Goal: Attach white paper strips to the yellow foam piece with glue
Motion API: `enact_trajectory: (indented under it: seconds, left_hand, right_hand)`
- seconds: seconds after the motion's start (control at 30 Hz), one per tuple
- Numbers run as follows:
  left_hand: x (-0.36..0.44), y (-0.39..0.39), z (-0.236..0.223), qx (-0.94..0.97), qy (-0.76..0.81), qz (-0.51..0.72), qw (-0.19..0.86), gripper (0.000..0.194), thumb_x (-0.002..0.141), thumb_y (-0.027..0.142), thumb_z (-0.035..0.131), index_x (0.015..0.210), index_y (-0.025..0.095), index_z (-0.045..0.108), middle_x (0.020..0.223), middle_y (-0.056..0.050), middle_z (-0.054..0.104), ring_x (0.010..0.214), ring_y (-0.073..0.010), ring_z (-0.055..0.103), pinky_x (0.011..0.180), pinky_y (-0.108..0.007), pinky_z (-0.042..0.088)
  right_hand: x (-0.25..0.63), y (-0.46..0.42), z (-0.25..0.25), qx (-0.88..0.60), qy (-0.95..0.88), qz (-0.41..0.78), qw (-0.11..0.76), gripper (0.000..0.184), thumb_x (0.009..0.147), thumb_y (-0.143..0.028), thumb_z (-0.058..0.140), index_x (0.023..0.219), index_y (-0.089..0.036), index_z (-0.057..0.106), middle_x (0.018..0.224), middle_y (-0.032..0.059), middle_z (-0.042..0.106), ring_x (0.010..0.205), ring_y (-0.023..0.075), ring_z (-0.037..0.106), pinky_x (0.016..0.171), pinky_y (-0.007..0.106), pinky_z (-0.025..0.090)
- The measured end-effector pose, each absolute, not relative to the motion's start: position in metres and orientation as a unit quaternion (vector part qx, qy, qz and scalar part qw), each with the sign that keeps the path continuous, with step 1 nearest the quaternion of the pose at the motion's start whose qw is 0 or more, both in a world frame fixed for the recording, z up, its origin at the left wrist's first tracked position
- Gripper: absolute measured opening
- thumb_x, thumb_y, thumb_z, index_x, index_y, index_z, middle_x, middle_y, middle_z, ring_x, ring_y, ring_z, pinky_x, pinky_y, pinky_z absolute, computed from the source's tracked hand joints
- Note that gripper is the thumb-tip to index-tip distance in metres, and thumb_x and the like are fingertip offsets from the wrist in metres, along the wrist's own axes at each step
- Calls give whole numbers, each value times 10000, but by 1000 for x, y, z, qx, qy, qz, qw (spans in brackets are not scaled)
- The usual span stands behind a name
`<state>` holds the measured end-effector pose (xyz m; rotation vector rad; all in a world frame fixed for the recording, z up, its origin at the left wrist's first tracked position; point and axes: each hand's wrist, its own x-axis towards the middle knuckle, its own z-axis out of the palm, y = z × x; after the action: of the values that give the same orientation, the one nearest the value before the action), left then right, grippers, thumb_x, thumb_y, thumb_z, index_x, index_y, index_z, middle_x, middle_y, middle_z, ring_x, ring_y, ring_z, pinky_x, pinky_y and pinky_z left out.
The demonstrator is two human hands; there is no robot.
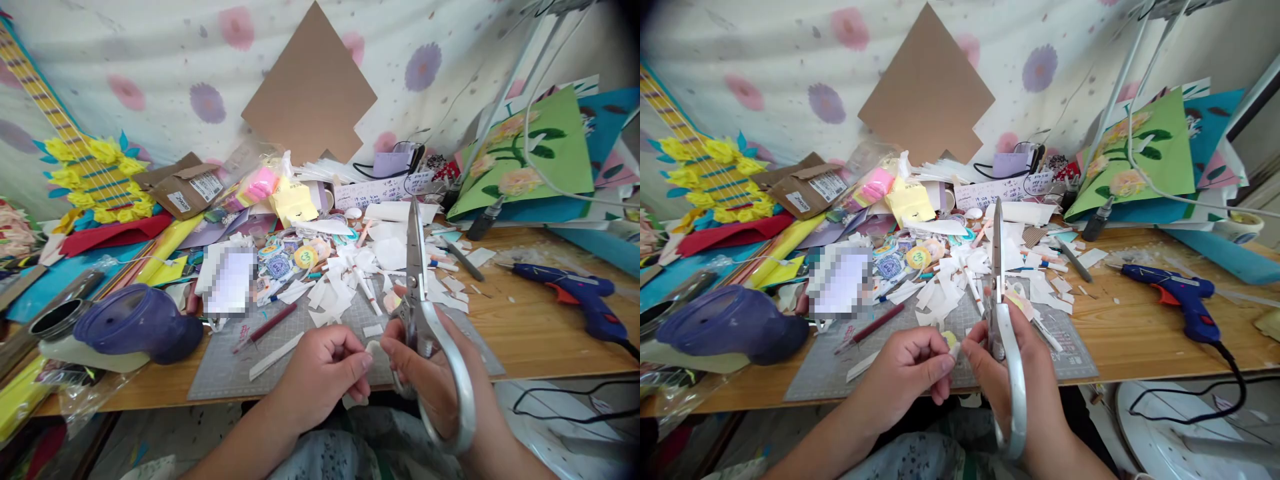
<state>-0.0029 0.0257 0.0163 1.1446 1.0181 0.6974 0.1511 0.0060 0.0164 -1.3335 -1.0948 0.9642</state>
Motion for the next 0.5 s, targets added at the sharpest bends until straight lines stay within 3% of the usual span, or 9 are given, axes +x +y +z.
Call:
enact_trajectory:
  seconds: [0.23,0.4,0.5]
  left_hand:
    - [3,21,18,497,450,327,666,352,700,459,726,677,131,600,556,-16,633,488,-104,583,491,-195,467]
    - [4,21,18,469,430,341,692,373,672,472,760,699,128,618,590,-22,657,525,-118,610,526,-211,493]
    - [2,21,17,453,416,345,709,350,656,432,785,719,126,626,604,-22,667,545,-119,618,550,-217,507]
  right_hand:
    - [137,-7,22,-541,-411,451,579,480,739,-324,694,1174,-239,509,689,-63,590,481,80,489,425,182,407]
    - [135,-12,24,-515,-405,466,595,283,767,-374,685,980,-224,574,720,-35,612,471,68,486,437,182,417]
    - [138,-12,21,-514,-405,464,597,331,786,-397,672,1060,-239,574,750,-30,623,480,66,482,452,175,430]
